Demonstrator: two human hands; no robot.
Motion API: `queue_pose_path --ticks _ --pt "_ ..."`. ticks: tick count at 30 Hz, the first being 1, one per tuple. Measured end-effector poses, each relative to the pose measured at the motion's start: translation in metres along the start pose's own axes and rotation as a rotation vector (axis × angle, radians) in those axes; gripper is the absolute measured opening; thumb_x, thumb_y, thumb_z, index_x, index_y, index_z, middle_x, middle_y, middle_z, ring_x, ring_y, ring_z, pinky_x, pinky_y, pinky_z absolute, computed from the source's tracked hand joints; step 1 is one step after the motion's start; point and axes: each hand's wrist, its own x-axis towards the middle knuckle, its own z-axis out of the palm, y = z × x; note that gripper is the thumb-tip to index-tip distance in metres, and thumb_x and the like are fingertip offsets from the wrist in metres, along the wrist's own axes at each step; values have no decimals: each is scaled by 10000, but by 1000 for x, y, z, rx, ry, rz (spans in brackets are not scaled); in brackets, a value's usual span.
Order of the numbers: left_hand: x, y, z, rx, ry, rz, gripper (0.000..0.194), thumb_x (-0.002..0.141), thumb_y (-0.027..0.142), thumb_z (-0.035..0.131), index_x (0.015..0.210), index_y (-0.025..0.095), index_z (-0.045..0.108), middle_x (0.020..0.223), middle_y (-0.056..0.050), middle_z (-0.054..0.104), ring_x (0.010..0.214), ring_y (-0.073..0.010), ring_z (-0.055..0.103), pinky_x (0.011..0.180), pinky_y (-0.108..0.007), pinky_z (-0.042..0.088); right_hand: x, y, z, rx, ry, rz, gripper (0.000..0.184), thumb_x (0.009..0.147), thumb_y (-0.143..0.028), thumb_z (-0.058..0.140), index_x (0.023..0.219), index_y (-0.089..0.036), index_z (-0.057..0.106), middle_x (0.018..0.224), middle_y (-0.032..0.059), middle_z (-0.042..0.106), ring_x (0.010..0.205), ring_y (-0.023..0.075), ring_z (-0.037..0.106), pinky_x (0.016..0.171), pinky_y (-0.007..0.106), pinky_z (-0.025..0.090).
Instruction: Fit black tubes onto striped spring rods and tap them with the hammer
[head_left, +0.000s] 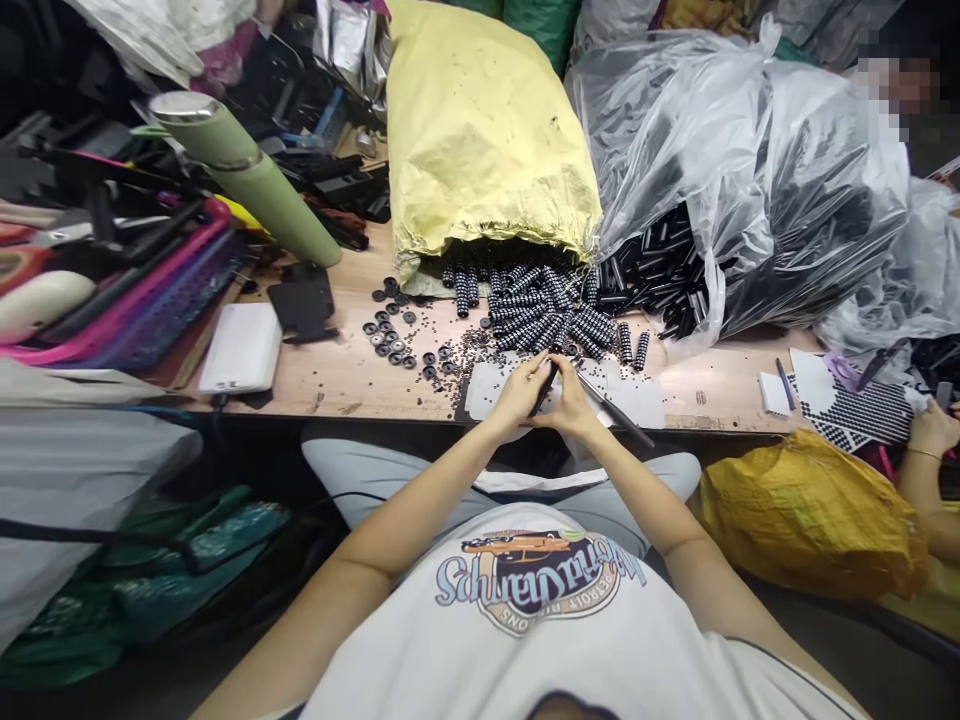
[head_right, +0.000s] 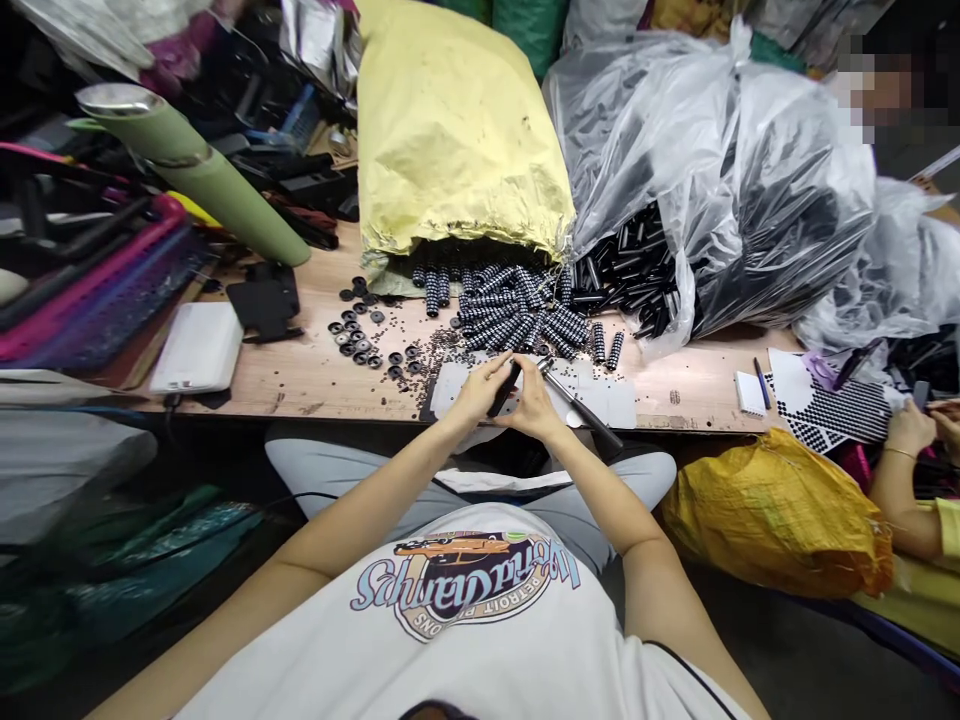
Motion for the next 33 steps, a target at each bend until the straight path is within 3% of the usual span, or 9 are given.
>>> queue_pose_path --ticks 2,5,9,12,15,18,23,28,33 --pt "-4 -20 -1 315 32 223 490 812 267 597 1282 137 558 1101 -132 592 1020 -231 589 935 -400 487 -2 6 9 -56 20 32 978 611 -351 763 1417 -131 255 1397 206 401 1337 320 378 1136 506 300" --pt "-5 -49 -7 654 -14 398 505 828 153 521 1332 110 518 1111 -157 591 1065 -256 556 962 -433 460 -13 14 11 -159 35 52 857 686 -328 706 1407 -124 290 1403 212 393 1344 319 359 1124 518 301" --pt "4 -67 -24 842 -151 540 442 871 89 389 1275 108 569 1122 -168 611 1061 -251 564 963 -418 448 -39 27 -22 -493 123 338 575 795 -379 646 1276 -121 465 1314 225 467 1259 350 409 1027 541 357" --pt "9 -64 -32 938 -207 578 440 894 92 341 1262 108 581 1191 -178 602 1104 -253 548 982 -412 412 -53 28 -52 -645 20 531 257 912 -329 491 1045 -128 583 1093 194 595 1073 315 533 901 446 423" --pt "8 -55 -32 1041 -191 543 417 928 153 333 1258 150 588 1189 -163 621 1082 -267 552 971 -452 377 -58 14 -63 -534 -1 538 278 971 -352 365 1004 -167 571 949 123 644 878 250 605 765 333 432" --pt "5 -49 -29 1078 -158 526 421 934 153 329 1266 202 584 1193 -144 633 1087 -273 550 987 -498 344 -61 -3 -54 -449 58 506 346 999 -367 253 1030 -193 551 817 74 651 754 224 622 671 287 399" --pt "-3 -52 -15 1122 -140 546 449 943 173 306 1329 133 533 1283 -176 591 1235 -292 496 1081 -516 274 -61 -24 -44 -566 -164 591 307 996 -346 304 969 -178 559 772 88 665 686 227 633 609 276 364" --pt "-15 -59 7 1162 -181 595 623 919 364 393 1427 5 372 1492 -229 354 1434 -322 239 1168 -510 154 -48 -54 -36 -439 -17 389 411 1004 -414 223 1016 -197 571 866 105 677 780 237 657 673 291 415" --pt "-12 -62 4 1106 -194 639 573 911 256 362 1437 27 361 1470 -228 390 1406 -299 312 1143 -494 242 -37 -58 -3 -479 -325 367 407 990 -441 294 1171 -180 548 907 143 708 759 260 665 660 322 435"
